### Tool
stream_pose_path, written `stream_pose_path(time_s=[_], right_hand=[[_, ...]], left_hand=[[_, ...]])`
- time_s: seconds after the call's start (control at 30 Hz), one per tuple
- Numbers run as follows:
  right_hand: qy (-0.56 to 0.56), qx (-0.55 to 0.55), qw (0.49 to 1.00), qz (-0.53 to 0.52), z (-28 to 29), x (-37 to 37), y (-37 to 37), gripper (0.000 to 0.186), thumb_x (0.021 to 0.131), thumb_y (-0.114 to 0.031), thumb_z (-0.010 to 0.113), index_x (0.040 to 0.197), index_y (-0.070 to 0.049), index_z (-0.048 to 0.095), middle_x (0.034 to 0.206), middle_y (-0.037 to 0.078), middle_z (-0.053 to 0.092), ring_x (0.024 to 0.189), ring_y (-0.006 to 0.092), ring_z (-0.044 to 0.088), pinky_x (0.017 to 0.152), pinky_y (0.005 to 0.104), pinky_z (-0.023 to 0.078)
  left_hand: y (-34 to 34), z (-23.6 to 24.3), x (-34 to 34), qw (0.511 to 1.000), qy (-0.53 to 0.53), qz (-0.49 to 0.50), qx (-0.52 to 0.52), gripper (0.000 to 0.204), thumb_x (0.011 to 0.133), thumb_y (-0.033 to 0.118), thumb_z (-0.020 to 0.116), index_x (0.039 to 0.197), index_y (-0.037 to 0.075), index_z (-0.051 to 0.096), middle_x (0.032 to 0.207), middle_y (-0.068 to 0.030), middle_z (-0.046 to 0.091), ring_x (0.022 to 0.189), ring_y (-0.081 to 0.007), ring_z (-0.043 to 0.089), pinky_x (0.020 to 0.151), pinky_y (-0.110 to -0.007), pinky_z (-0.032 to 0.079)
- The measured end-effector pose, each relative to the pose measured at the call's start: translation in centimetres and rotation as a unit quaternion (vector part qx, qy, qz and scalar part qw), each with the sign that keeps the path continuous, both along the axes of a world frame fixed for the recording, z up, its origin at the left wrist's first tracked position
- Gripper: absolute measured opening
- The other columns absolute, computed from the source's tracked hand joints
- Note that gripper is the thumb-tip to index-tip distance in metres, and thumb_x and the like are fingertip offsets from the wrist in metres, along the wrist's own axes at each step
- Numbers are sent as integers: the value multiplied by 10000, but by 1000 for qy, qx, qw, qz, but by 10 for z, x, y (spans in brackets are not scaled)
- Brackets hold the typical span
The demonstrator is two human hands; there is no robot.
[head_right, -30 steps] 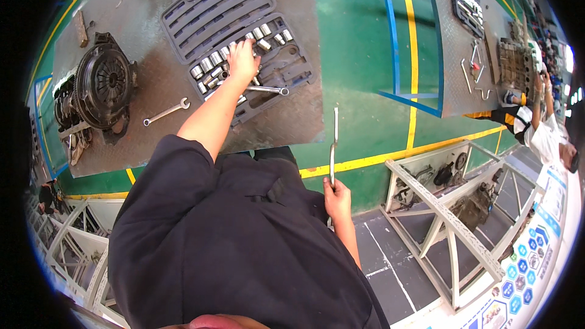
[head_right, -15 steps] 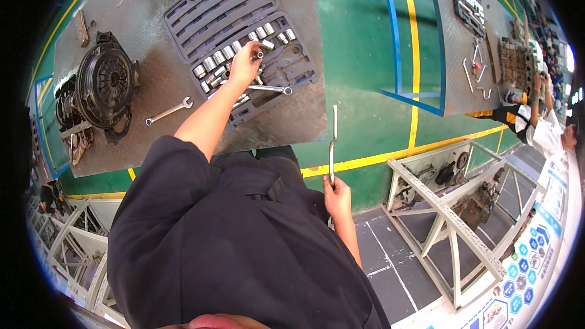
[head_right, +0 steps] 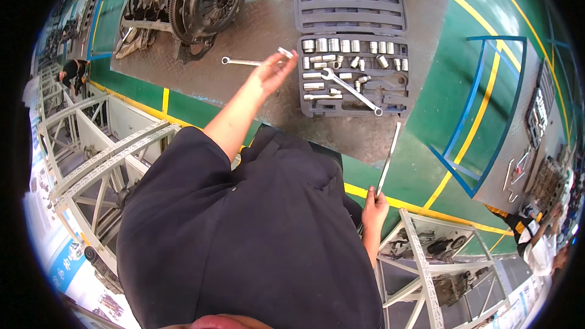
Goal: Loosening or tightening bolts on a clutch and flywheel assembly using a speed handle and socket.
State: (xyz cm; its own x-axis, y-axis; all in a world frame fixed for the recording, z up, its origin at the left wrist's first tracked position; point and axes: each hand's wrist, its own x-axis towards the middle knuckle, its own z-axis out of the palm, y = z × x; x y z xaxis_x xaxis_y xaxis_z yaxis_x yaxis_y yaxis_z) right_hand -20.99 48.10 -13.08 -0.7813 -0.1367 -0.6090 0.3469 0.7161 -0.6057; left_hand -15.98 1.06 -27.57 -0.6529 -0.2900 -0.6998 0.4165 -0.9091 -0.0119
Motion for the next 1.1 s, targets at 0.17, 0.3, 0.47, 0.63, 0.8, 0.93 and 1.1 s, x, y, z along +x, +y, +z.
stream_pose_path(time_s=[0.17, 0.3, 0.47, 0.63, 0.8, 0.93, 1.1], right_hand=[[33, -7, 996, 82, 13, -13, -21, 402, 996, -240, 615, 687, -27, 471, 579, -37, 356, 574, 65, 301, 491, 305, 251], [59, -2, 992, 113, 20, -14, -36, 400, 996, -238, 614, 691, -23, 470, 582, -40, 366, 581, 68, 309, 495, 310, 250], [29, -7, 994, 107, 25, -5, -46, 399, 995, -238, 617, 692, -21, 475, 583, -45, 370, 583, 65, 308, 496, 306, 248], [23, 4, 994, 106, 29, 9, -51, 386, 995, -233, 622, 713, -2, 492, 592, -41, 387, 594, 66, 320, 500, 298, 268], [25, 19, 993, 116, 33, 22, -57, 382, 997, -233, 618, 727, 11, 503, 602, -22, 426, 605, 73, 338, 511, 303, 292], [30, 23, 992, 124, 34, 29, -61, 387, 997, -234, 618, 720, 7, 496, 598, -24, 415, 602, 71, 332, 508, 303, 284], [16, 10, 992, 125, 34, 32, -65, 390, 996, -237, 619, 719, 7, 494, 593, -30, 402, 593, 69, 318, 500, 308, 266]], left_hand=[[-91, -11, 49, 980, 5, 198, -27, 196, 879, -133, 611, 1066, -159, 563, 1146, -272, 600, 1091, -376, 616, 1002, -397, 565], [-138, -21, 73, 957, -46, 264, -112, 134, 887, -105, 631, 1019, -121, 615, 1077, -202, 659, 1075, -326, 629, 963, -322, 577], [-152, -36, 80, 945, -83, 278, -152, 121, 872, -138, 626, 965, -60, 623, 1006, -142, 674, 974, -256, 664, 949, -330, 579], [-151, -44, 66, 906, -195, 313, -209, 221, 851, -176, 614, 1034, -51, 601, 1015, -149, 670, 977, -262, 669, 944, -378, 577], [-143, -42, 68, 909, -140, 348, -181, 127, 894, -113, 615, 1013, -67, 617, 999, -159, 679, 948, -280, 675, 955, -374, 582], [-145, -35, 76, 931, -86, 310, -175, 48, 928, -48, 614, 968, -63, 635, 1019, -160, 675, 970, -269, 668, 962, -360, 582], [-147, -28, 68, 922, -137, 308, -190, 65, 931, -52, 608, 995, -56, 620, 1030, -151, 669, 987, -253, 659, 976, -360, 570]])
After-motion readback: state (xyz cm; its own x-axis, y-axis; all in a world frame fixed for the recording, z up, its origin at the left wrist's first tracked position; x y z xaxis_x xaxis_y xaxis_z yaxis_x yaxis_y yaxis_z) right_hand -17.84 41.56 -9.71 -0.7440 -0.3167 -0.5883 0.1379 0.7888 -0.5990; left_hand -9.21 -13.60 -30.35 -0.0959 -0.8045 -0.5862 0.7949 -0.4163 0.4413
